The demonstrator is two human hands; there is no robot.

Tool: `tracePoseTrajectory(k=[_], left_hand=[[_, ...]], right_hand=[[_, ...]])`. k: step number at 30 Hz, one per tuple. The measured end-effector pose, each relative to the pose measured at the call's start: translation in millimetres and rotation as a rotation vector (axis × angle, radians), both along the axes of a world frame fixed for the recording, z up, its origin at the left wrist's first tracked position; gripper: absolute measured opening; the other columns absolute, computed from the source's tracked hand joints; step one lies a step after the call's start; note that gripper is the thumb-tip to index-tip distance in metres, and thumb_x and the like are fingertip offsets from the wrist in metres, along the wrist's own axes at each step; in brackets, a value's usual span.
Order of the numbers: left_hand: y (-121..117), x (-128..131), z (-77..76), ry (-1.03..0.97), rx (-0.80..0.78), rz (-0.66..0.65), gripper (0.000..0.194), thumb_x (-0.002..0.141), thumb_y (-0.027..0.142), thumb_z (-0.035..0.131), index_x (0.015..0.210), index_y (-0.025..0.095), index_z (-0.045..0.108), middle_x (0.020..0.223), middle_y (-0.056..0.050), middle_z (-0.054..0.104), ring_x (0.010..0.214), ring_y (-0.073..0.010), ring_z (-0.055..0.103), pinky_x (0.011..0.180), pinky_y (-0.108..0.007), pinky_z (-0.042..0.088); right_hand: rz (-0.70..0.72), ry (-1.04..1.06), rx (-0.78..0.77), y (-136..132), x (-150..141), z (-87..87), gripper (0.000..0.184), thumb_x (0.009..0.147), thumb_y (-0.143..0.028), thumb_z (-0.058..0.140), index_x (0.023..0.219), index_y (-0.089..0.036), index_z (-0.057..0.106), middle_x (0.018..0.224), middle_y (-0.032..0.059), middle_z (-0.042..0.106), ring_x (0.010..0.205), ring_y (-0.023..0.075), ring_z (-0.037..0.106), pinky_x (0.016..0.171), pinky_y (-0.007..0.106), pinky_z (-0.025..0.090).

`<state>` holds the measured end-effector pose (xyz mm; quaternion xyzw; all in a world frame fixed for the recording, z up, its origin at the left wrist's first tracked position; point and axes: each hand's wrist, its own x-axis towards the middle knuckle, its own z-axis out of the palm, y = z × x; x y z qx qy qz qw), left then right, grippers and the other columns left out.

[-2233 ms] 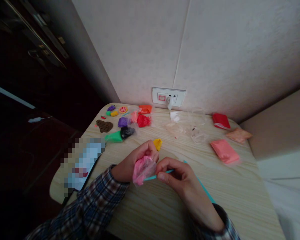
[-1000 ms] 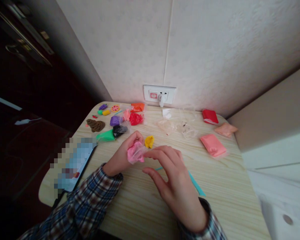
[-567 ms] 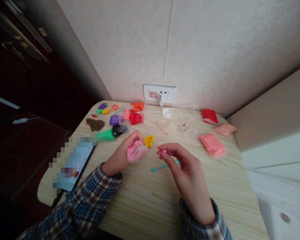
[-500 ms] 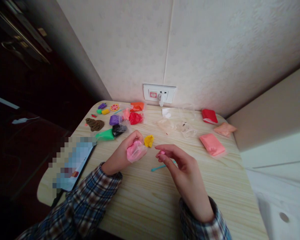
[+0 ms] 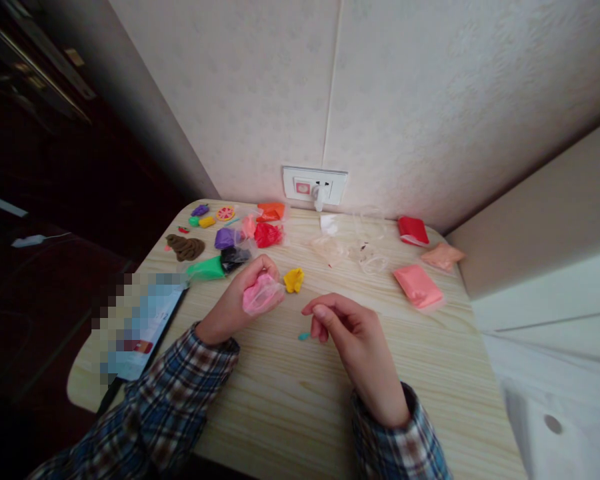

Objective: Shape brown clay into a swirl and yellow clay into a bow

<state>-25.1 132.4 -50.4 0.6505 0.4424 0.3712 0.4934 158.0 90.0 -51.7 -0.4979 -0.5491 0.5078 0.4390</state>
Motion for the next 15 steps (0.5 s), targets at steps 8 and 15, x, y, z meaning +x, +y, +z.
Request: tracePoseTrajectory(k=[8,15], left_hand=[[0.5,-1.0,2.1,-0.001,0.043,0.006,0.023,0.074,0.025,0.062,0.076,0.019,0.04,0.07,0.006,0.037,0.062,-0.0086,0.035,0.057,-0.021,0.031],[0.6,-1.9,1.9,-0.013,0.04,0.0,0.025,0.073,0.026,0.064,0.076,0.019,0.04,0.071,0.006,0.038,0.063,-0.0087,0.036,0.058,-0.021,0.032]], right_hand=[[0.047,0.013,-0.045,-1.7,-2.9,-4.2,0.025,0.087,-0.038,0.055,0.079,-0.017,0.067,0.065,0.0021,0.067,0.059,0.0123,0.061,0.058,0.024,0.051],[0.054,-0.07,-0.067,-2.0,-3.7,-11.0,0.018,0.082,-0.035,0.061,0.085,-0.019,0.068,0.077,0.003,0.07,0.071,0.0148,0.065,0.067,0.027,0.052]])
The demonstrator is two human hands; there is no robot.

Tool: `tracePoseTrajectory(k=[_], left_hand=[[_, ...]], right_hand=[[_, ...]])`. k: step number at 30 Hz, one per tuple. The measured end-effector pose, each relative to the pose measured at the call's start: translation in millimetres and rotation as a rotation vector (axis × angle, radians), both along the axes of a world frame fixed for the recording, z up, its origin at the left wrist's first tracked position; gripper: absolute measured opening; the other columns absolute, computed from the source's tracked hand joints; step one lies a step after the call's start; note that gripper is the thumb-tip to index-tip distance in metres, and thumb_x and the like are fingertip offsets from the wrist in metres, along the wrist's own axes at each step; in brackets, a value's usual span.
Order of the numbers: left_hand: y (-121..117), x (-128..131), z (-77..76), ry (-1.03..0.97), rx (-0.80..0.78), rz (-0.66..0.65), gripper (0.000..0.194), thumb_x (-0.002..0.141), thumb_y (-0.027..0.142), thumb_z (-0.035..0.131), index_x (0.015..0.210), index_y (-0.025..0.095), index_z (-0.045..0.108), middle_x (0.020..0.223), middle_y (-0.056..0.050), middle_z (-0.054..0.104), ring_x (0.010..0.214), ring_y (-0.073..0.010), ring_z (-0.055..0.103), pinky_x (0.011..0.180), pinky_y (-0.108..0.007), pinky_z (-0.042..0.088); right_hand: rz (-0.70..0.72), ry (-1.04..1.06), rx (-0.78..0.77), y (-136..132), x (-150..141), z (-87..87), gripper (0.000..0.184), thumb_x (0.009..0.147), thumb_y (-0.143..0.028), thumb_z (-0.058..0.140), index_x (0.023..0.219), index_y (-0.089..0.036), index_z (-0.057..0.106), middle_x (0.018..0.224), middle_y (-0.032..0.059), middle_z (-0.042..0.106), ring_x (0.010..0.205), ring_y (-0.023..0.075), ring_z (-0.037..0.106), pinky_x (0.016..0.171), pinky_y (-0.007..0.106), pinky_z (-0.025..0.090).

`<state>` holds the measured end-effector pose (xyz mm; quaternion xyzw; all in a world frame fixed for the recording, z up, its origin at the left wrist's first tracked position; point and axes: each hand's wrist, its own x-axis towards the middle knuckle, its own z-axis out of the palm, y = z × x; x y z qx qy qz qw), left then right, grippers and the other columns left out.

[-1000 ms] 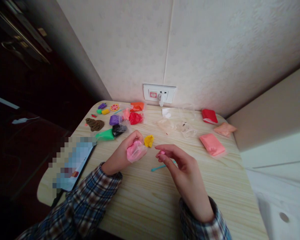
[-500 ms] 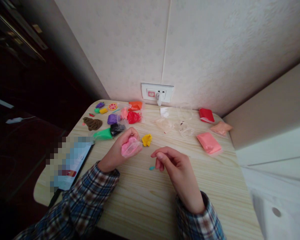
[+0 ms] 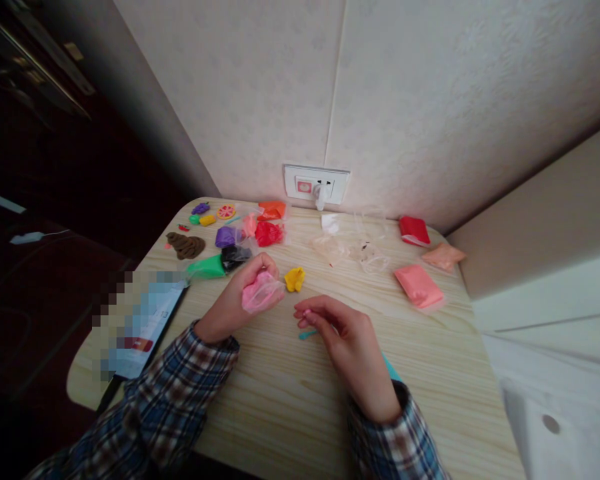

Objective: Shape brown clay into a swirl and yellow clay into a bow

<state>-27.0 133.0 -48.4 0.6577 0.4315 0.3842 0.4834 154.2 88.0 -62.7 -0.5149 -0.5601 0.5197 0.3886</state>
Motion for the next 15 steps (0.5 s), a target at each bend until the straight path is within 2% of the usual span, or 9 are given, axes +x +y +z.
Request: tracePoseTrajectory(k=[3,6,8,10,12,15], left_hand=[[0.2,0.1,-0.7,0.002,0.0,0.002,0.026,0.072,0.026,0.065,0.076,0.019,0.04,0.07,0.006,0.038,0.062,-0.0086,0.036,0.057,-0.021,0.032],[0.1,0.1,-0.8,0.005,0.01,0.006,0.023,0.073,0.024,0.062,0.076,0.019,0.04,0.07,0.006,0.038,0.062,-0.0088,0.036,0.057,-0.021,0.032],[0.0,-0.1,-0.6,0.006,0.022,0.009,0.022,0.073,0.023,0.061,0.076,0.019,0.04,0.071,0.005,0.039,0.063,-0.009,0.037,0.058,-0.021,0.033],[0.1,-0.4,-0.7,0.013,0.019,0.008,0.022,0.073,0.023,0.062,0.076,0.019,0.04,0.07,0.005,0.039,0.062,-0.009,0.038,0.058,-0.021,0.033],[0.4,-0.6,-1.2,0.02,0.013,0.007,0.023,0.072,0.025,0.062,0.076,0.019,0.04,0.07,0.006,0.039,0.062,-0.009,0.038,0.057,-0.021,0.033],[0.8,-0.3,-2.2,0.017,0.019,0.011,0.022,0.072,0.023,0.062,0.077,0.019,0.041,0.071,0.005,0.04,0.062,-0.0089,0.038,0.057,-0.021,0.033]], right_hand=[[-0.014,-0.043,0.023,0.6,-1.0,-1.0,0.019,0.079,-0.037,0.064,0.077,-0.019,0.067,0.065,0.001,0.066,0.06,0.0137,0.062,0.06,0.025,0.05],[-0.029,-0.041,0.058,0.7,-1.8,-2.0,0.016,0.074,-0.035,0.068,0.073,-0.019,0.064,0.07,0.0015,0.067,0.067,0.0147,0.063,0.062,0.025,0.051],[0.0,-0.017,0.037,0.3,-2.4,-2.2,0.018,0.079,-0.036,0.063,0.077,-0.019,0.065,0.072,0.0029,0.068,0.069,0.0152,0.065,0.064,0.026,0.052],[0.014,-0.023,0.018,-0.1,-2.9,-1.9,0.023,0.083,-0.039,0.057,0.076,-0.018,0.065,0.066,0.0027,0.067,0.061,0.014,0.063,0.059,0.026,0.051],[-0.017,-0.045,0.041,-0.1,-3.4,-1.5,0.023,0.081,-0.039,0.061,0.071,-0.018,0.064,0.061,0.0015,0.065,0.056,0.013,0.06,0.055,0.024,0.049],[-0.045,-0.016,0.063,0.3,-4.1,-1.0,0.018,0.074,-0.035,0.069,0.073,-0.019,0.063,0.069,0.0021,0.067,0.065,0.0143,0.063,0.06,0.025,0.052]])
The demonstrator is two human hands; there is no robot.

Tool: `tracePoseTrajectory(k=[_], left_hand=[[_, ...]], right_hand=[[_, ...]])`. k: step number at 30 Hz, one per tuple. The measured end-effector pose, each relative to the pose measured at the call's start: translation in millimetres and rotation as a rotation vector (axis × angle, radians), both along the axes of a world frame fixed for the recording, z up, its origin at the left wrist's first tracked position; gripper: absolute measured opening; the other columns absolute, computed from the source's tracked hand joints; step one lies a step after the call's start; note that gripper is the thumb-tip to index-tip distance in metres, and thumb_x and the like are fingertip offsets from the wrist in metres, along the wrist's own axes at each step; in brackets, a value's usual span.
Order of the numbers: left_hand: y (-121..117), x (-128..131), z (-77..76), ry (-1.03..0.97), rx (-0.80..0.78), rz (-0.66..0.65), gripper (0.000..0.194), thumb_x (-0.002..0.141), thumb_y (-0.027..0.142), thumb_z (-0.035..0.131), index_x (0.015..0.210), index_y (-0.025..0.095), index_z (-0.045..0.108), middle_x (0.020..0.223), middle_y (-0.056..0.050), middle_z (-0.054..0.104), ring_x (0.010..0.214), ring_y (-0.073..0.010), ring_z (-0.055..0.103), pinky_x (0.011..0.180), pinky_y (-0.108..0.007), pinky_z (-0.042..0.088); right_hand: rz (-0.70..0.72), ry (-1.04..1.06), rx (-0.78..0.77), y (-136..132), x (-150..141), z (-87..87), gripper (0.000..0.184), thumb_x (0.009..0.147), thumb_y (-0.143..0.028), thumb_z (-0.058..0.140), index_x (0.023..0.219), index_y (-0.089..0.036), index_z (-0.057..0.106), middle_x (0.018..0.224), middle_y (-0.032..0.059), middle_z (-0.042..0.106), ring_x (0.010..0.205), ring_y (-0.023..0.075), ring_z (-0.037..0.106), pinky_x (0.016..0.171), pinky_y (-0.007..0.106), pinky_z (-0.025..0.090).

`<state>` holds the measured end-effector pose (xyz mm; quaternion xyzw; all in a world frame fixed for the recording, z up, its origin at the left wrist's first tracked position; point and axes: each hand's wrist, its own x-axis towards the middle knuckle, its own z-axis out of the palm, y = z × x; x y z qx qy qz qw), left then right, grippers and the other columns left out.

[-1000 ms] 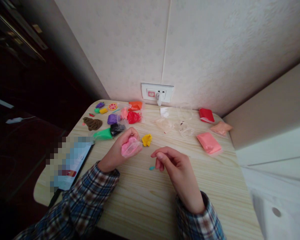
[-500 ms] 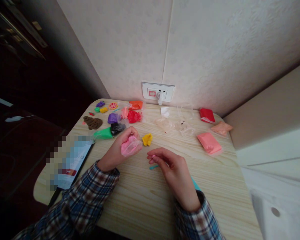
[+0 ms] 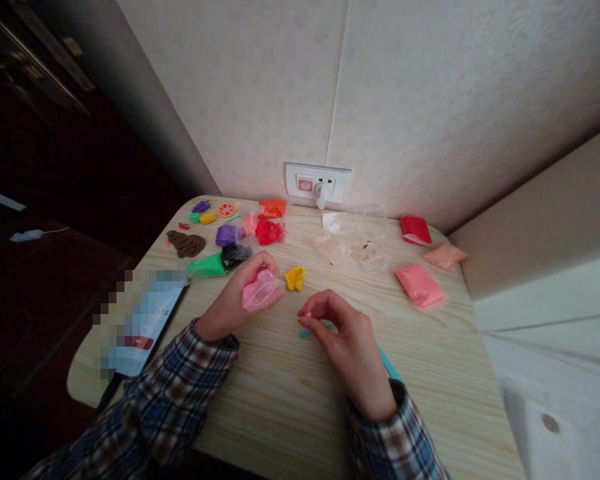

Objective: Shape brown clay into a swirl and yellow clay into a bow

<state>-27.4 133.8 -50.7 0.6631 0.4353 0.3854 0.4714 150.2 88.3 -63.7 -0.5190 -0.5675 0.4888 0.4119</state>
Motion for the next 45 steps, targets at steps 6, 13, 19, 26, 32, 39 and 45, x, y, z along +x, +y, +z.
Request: tracePoseTrajectory(k=[6,13,19,26,32,39,45], left_hand=[[0.1,1.1,1.3,-0.01,-0.007,-0.005,0.023,0.072,0.022,0.062,0.076,0.019,0.04,0.07,0.006,0.039,0.062,-0.0087,0.037,0.057,-0.021,0.033],[0.0,0.1,2.5,-0.017,-0.031,-0.004,0.026,0.072,0.025,0.065,0.077,0.019,0.041,0.07,0.006,0.039,0.061,-0.0085,0.037,0.057,-0.021,0.033],[-0.5,-0.4,1.0,-0.008,-0.031,0.004,0.024,0.072,0.025,0.064,0.077,0.019,0.041,0.071,0.005,0.04,0.062,-0.0087,0.038,0.058,-0.021,0.034],[0.3,0.0,0.8,-0.003,-0.035,0.001,0.031,0.07,0.032,0.068,0.076,0.019,0.04,0.07,0.006,0.04,0.061,-0.0088,0.038,0.057,-0.021,0.034],[-1.3,-0.6,-0.6,-0.019,-0.012,-0.014,0.024,0.072,0.023,0.064,0.077,0.019,0.041,0.071,0.006,0.04,0.062,-0.0086,0.037,0.057,-0.021,0.033],[-1.9,0.1,2.0,0.007,-0.037,-0.013,0.022,0.072,0.022,0.061,0.077,0.02,0.04,0.071,0.006,0.04,0.062,-0.0092,0.037,0.059,-0.022,0.034],[-1.6,0.2,1.1,-0.006,-0.033,-0.038,0.022,0.072,0.021,0.061,0.077,0.02,0.04,0.071,0.006,0.039,0.062,-0.0091,0.037,0.058,-0.021,0.034]], right_hand=[[0.013,0.005,-0.029,-0.3,-0.8,0.5,0.023,0.079,-0.04,0.064,0.073,-0.018,0.064,0.06,0.0011,0.064,0.054,0.012,0.059,0.052,0.023,0.05],[0.056,0.046,-0.093,-1.2,-1.2,1.2,0.029,0.082,-0.045,0.058,0.076,-0.017,0.064,0.063,0.0032,0.067,0.056,0.0138,0.063,0.055,0.026,0.052],[0.017,-0.013,-0.043,-1.6,-2.3,-1.8,0.021,0.076,-0.039,0.066,0.078,-0.018,0.066,0.073,0.0038,0.07,0.068,0.016,0.066,0.064,0.027,0.053],[0.03,-0.153,0.021,-3.1,-5.0,-1.9,0.016,0.077,-0.034,0.064,0.072,-0.019,0.063,0.067,0.0014,0.067,0.063,0.0148,0.062,0.06,0.025,0.049],[0.055,-0.23,0.017,-3.6,-6.1,-3.8,0.021,0.084,-0.035,0.053,0.074,-0.02,0.063,0.064,0.0008,0.066,0.06,0.0143,0.061,0.059,0.025,0.047],[0.053,-0.345,0.104,-3.8,-6.3,-3.1,0.018,0.087,-0.029,0.049,0.078,-0.021,0.063,0.069,0.0008,0.067,0.065,0.0158,0.062,0.061,0.026,0.046],[0.041,-0.467,0.213,-3.0,-6.0,-9.0,0.01,0.085,-0.02,0.053,0.08,-0.02,0.062,0.08,0.0036,0.063,0.074,0.0169,0.058,0.065,0.028,0.045]])
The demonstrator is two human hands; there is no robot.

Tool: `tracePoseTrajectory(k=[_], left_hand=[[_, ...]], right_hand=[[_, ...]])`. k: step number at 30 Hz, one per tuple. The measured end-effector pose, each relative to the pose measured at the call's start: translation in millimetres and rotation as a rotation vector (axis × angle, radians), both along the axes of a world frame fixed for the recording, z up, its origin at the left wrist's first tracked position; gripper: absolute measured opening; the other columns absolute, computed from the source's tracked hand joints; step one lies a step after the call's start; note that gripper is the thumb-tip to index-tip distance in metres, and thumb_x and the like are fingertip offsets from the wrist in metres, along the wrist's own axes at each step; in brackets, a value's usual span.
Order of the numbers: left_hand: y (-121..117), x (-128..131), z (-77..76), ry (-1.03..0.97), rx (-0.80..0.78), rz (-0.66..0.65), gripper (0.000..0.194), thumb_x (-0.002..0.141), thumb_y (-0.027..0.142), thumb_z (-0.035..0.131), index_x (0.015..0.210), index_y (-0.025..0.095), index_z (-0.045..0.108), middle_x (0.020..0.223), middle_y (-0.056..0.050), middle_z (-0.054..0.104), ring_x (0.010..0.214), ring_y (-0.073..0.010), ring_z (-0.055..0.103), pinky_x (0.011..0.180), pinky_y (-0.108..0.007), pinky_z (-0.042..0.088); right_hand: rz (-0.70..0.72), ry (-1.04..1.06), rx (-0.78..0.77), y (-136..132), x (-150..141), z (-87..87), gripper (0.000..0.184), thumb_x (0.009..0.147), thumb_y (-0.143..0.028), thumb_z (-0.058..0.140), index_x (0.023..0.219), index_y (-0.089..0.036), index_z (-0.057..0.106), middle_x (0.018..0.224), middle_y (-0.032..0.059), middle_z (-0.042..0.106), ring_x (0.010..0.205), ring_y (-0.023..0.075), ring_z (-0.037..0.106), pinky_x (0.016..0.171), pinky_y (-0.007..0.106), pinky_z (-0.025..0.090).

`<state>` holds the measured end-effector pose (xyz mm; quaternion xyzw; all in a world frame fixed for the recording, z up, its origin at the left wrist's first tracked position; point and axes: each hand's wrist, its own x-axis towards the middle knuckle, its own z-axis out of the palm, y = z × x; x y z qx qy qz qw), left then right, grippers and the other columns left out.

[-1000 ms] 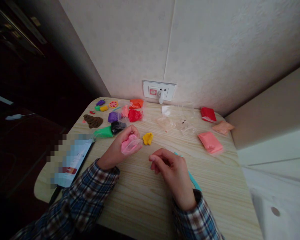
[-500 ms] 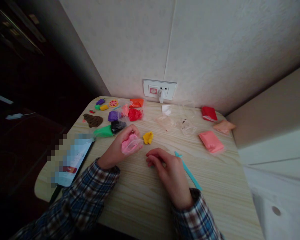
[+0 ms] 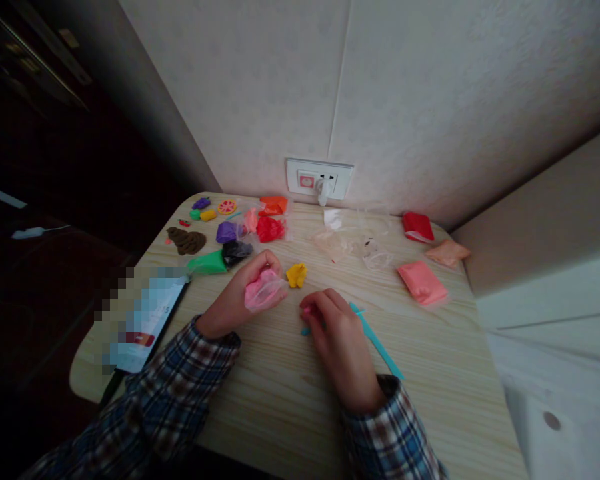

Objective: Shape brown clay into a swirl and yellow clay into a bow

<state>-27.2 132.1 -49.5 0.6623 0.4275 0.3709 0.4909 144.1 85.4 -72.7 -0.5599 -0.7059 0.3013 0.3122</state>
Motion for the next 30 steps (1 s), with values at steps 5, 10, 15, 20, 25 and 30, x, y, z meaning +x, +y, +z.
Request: tracePoseTrajectory(k=[5,10,15,20,25,30], left_hand=[[-0.7,0.9,0.4,-0.004,0.015,-0.012,0.021,0.071,0.017,0.06,0.078,0.019,0.041,0.072,0.005,0.04,0.063,-0.0092,0.038,0.059,-0.021,0.034],[-2.8,1.7,-1.9,0.004,0.043,-0.014,0.018,0.073,0.014,0.057,0.079,0.019,0.04,0.071,0.005,0.041,0.063,-0.0096,0.039,0.059,-0.022,0.033],[-4.8,2.8,-5.2,0.062,0.038,-0.031,0.025,0.07,0.015,0.061,0.08,0.02,0.039,0.07,0.006,0.043,0.062,-0.0098,0.042,0.059,-0.021,0.034],[-4.3,2.1,-5.8,0.057,0.074,0.029,0.024,0.071,0.012,0.059,0.081,0.02,0.039,0.073,0.005,0.042,0.064,-0.0099,0.041,0.06,-0.021,0.035],[-3.9,1.7,-6.7,-0.023,0.127,0.05,0.025,0.071,0.013,0.062,0.082,0.02,0.04,0.077,0.004,0.044,0.067,-0.01,0.044,0.062,-0.021,0.037],[-5.0,3.0,-7.1,-0.021,0.105,0.036,0.029,0.07,0.018,0.068,0.084,0.02,0.043,0.077,0.004,0.049,0.067,-0.0104,0.047,0.061,-0.021,0.038]], right_hand=[[0.051,-0.147,0.002,1.3,0.5,-7.2,0.011,0.086,-0.021,0.053,0.089,-0.021,0.064,0.086,0.0051,0.062,0.083,0.0202,0.057,0.073,0.033,0.043],[0.024,-0.142,0.017,1.6,1.6,-5.3,0.012,0.086,-0.025,0.054,0.092,-0.02,0.063,0.086,0.0048,0.062,0.081,0.0206,0.057,0.073,0.035,0.042],[-0.06,-0.075,0.081,3.9,11.9,-0.8,0.014,0.087,-0.027,0.051,0.092,-0.021,0.063,0.087,0.006,0.061,0.081,0.0211,0.056,0.073,0.036,0.043],[0.079,-0.199,0.052,1.2,35.4,-6.6,0.018,0.086,-0.028,0.051,0.098,-0.026,0.064,0.108,0.0086,0.057,0.103,0.027,0.052,0.083,0.043,0.04],[0.086,-0.359,0.083,-4.6,45.8,-12.3,0.011,0.083,-0.029,0.056,0.086,-0.027,0.067,0.121,0.0093,0.05,0.109,0.0318,0.048,0.079,0.045,0.038],[0.054,-0.219,0.063,-1.9,46.2,-7.3,0.013,0.087,-0.03,0.051,0.082,-0.024,0.061,0.105,0.007,0.059,0.099,0.026,0.053,0.083,0.043,0.036]])
